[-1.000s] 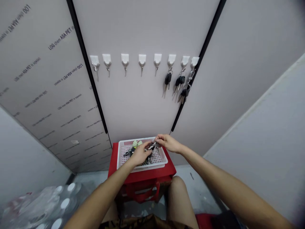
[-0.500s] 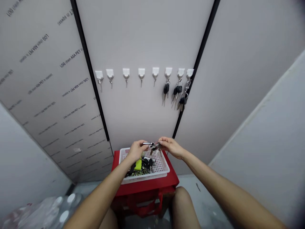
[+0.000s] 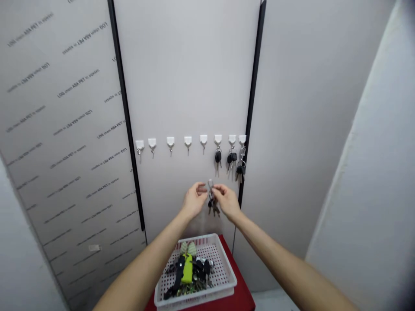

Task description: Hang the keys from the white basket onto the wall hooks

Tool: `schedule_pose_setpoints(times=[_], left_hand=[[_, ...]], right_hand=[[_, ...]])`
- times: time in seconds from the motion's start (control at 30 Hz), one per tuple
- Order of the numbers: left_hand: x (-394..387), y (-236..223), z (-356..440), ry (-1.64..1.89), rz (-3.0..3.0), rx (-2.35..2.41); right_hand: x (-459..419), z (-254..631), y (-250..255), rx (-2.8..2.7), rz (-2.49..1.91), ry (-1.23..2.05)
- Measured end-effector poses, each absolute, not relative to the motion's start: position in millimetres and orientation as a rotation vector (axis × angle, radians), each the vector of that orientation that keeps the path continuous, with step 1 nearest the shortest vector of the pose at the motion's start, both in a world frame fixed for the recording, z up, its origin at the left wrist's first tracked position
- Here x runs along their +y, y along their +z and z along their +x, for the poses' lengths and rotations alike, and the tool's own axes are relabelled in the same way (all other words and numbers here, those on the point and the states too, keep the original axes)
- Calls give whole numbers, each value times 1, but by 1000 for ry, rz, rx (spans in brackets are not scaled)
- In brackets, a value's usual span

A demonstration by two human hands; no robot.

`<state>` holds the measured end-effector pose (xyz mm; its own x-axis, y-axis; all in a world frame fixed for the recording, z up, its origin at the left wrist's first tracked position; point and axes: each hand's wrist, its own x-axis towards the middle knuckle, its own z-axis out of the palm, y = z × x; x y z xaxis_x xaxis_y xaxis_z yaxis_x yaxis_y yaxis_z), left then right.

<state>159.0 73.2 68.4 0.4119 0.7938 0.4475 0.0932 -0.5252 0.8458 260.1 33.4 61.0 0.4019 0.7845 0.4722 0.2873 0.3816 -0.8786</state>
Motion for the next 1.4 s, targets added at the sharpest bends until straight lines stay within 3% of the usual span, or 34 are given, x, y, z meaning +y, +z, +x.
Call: schedule_pose_setpoints(times=[0.2,0.4,0.63,0.8,0.9,1.2,1.4], left_hand=[[80,117,168,1385,2057,682],[86,124,166,1365,2101,768],[75,41,147,1157,1991,913],[45,-48,127,898,2053,975],[35,-78,114,811,2189,983],[35,-96,100,666,2434,974],[35,-95,100,720,2248,968]], right_hand=[[76,262,140,-1057,-1041,300],[100,259,152,-1020,-1264,324],[61,268,87,-1272,-1353,-88],[12,271,-12,-1989,-1757,203],[-3,269,-53,-2241,-1929,233],[2,245,-74,-2395,-2007,74],[5,258,-56,-2040,-1818,372]])
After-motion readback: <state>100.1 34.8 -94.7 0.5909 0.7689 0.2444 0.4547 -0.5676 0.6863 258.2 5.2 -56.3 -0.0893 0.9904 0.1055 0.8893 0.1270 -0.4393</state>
